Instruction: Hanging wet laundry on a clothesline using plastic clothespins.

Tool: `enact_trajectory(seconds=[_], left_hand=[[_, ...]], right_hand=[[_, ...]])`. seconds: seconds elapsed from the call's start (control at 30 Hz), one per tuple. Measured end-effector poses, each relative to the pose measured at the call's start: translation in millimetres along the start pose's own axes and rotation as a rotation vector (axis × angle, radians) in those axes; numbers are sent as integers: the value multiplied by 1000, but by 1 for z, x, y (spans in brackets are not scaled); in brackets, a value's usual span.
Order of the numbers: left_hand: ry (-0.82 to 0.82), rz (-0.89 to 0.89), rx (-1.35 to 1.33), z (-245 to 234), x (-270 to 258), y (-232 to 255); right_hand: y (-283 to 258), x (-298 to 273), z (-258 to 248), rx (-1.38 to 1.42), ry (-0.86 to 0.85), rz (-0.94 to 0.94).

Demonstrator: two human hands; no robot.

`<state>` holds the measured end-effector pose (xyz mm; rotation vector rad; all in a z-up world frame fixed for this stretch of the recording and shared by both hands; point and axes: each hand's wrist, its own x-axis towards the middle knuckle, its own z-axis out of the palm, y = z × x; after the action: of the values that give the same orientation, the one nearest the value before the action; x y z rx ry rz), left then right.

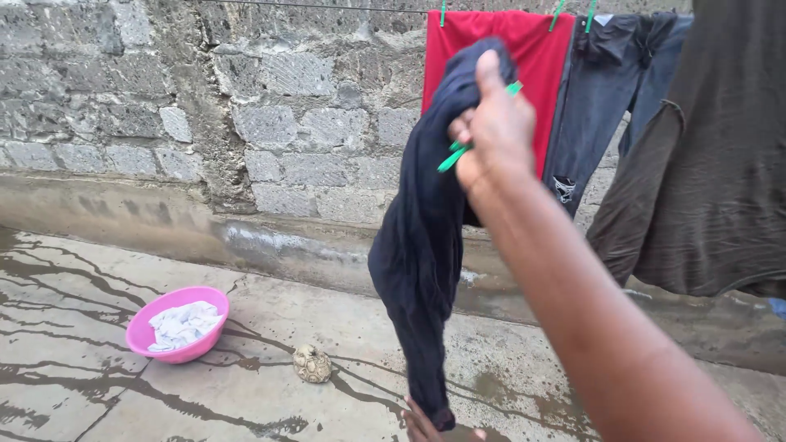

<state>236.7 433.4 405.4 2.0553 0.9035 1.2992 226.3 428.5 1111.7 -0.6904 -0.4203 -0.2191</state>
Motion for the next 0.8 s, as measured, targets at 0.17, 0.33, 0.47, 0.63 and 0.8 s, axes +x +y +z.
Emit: enact_trajectory(seconds=[0.17, 0.33, 0.47, 0.63, 0.8], left_hand=[[-461, -174, -770, -64, 138, -39], [-544, -729, -1187, -236, 298, 112], [-446, -815, -1341, -243, 363, 158], [-575, -765, -1608, -184, 415, 187], [-541, -784, -1695, -199, 455, 228]], right_hand=[[-23, 99, -24, -111, -16, -30], [37, 100, -76, -429, -117, 31], [133, 64, -134, -964, -196, 165], [169, 15, -151, -1116, -493, 306], [123, -37, -102, -846, -820, 428]])
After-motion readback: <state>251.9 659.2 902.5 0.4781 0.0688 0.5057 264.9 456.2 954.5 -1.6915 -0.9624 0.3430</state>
